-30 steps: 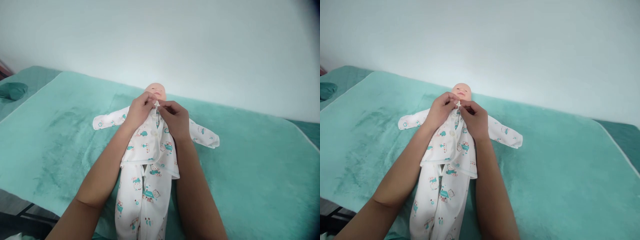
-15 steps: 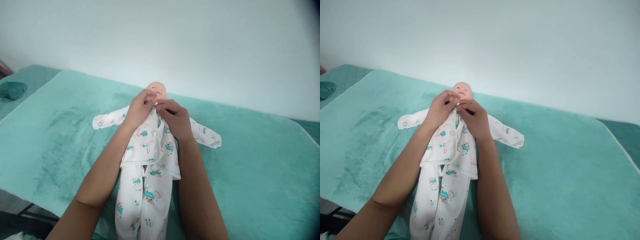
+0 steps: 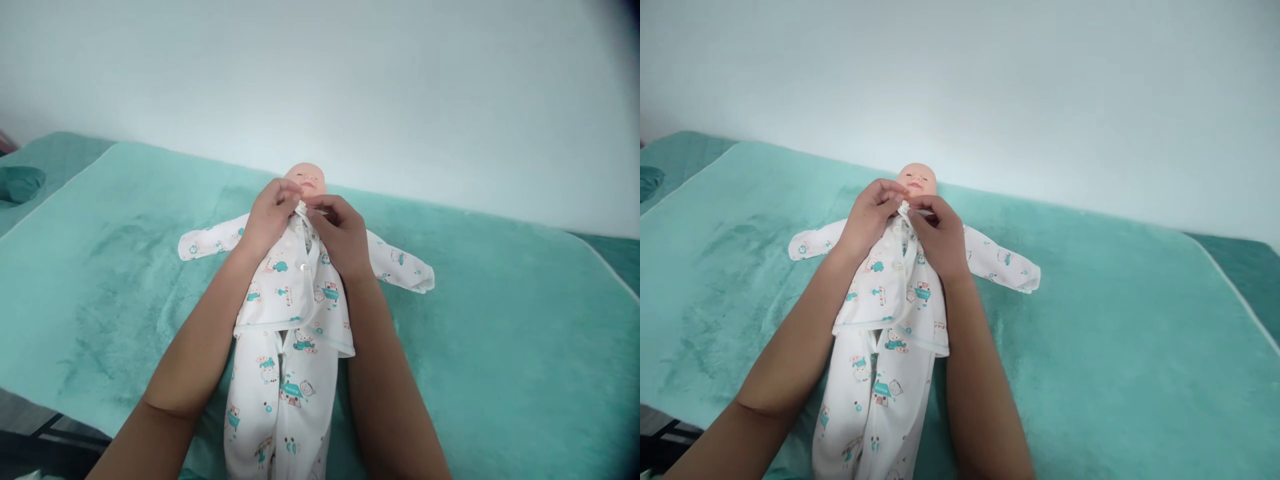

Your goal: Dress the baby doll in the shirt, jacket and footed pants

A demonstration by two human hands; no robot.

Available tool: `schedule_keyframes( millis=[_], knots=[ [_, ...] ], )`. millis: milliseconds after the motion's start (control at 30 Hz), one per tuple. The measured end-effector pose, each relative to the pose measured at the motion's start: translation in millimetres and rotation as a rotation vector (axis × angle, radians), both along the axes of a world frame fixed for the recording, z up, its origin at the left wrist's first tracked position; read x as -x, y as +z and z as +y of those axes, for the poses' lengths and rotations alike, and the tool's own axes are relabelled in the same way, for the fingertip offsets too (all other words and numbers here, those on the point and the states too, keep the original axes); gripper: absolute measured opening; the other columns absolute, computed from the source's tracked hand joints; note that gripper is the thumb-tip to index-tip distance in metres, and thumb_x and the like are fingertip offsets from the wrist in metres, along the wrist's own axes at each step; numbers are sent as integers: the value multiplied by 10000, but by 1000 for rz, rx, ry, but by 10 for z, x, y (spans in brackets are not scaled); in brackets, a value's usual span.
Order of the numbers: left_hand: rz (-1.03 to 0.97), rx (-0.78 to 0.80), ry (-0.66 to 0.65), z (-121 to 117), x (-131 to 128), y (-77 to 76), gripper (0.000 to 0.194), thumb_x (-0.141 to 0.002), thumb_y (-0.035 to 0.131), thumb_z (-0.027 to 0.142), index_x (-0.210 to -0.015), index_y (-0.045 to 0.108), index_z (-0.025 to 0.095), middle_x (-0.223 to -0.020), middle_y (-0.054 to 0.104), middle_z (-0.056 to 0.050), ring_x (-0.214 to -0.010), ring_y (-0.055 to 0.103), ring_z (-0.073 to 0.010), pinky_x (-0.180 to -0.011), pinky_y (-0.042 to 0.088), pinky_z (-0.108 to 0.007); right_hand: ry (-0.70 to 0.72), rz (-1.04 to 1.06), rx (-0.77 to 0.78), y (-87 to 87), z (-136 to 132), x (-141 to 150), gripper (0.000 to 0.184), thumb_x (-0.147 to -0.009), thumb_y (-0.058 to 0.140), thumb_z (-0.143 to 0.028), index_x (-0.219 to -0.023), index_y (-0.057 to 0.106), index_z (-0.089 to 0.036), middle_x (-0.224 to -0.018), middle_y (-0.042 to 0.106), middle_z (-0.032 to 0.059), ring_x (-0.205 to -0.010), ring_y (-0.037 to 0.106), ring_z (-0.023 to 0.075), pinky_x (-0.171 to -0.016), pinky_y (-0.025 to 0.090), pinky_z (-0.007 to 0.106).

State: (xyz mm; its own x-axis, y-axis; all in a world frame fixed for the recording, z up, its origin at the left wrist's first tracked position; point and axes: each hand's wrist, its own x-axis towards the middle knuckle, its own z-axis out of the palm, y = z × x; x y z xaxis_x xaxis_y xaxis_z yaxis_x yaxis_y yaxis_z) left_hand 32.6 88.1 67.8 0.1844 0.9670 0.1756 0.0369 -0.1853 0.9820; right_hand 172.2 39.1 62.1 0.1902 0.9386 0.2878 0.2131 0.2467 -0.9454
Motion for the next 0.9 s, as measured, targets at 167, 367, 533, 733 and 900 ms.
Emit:
schedule_keyframes(
  millis=[167,367,533,733,900],
  knots=[
    [52,-58,30,-1,-4,-4,118,-922,545,170,-949,651,213,-866,688,-11,-763,594,-148,-708,458,-293,11,10,-24,-21,19,-10,158,-840,666,-294,-983,712,-247,-1071,755,15,-980,687,179,-910,549,349],
    [96,-98,32,10,7,-13,149,-894,556,135,-964,663,212,-923,699,-2,-879,632,-154,-815,468,-294,45,47,-62,-50,38,-41,130,-844,634,-231,-943,717,-232,-1028,758,17,-971,682,181,-928,541,369],
    [89,-69,9,14,17,-12,134,-898,569,145,-972,661,209,-820,643,6,-780,595,-139,-755,456,-280,48,52,-46,-38,33,-44,152,-849,607,-200,-938,726,-230,-1024,762,14,-953,682,175,-926,534,366],
    [83,-74,29,21,14,-8,143,-843,617,110,-943,657,203,-932,648,-9,-840,599,-128,-813,472,-274,43,86,-34,-45,34,-27,130,-850,619,-223,-929,723,-226,-1023,761,13,-923,676,166,-904,532,351],
    [126,-61,59,-31,5,52,86,-870,629,199,-952,656,202,-876,645,-3,-814,590,-137,-782,471,-282,-14,71,-18,-56,52,-14,116,-839,644,-240,-934,709,-223,-979,741,15,-859,647,156,-846,522,336]
  ],
)
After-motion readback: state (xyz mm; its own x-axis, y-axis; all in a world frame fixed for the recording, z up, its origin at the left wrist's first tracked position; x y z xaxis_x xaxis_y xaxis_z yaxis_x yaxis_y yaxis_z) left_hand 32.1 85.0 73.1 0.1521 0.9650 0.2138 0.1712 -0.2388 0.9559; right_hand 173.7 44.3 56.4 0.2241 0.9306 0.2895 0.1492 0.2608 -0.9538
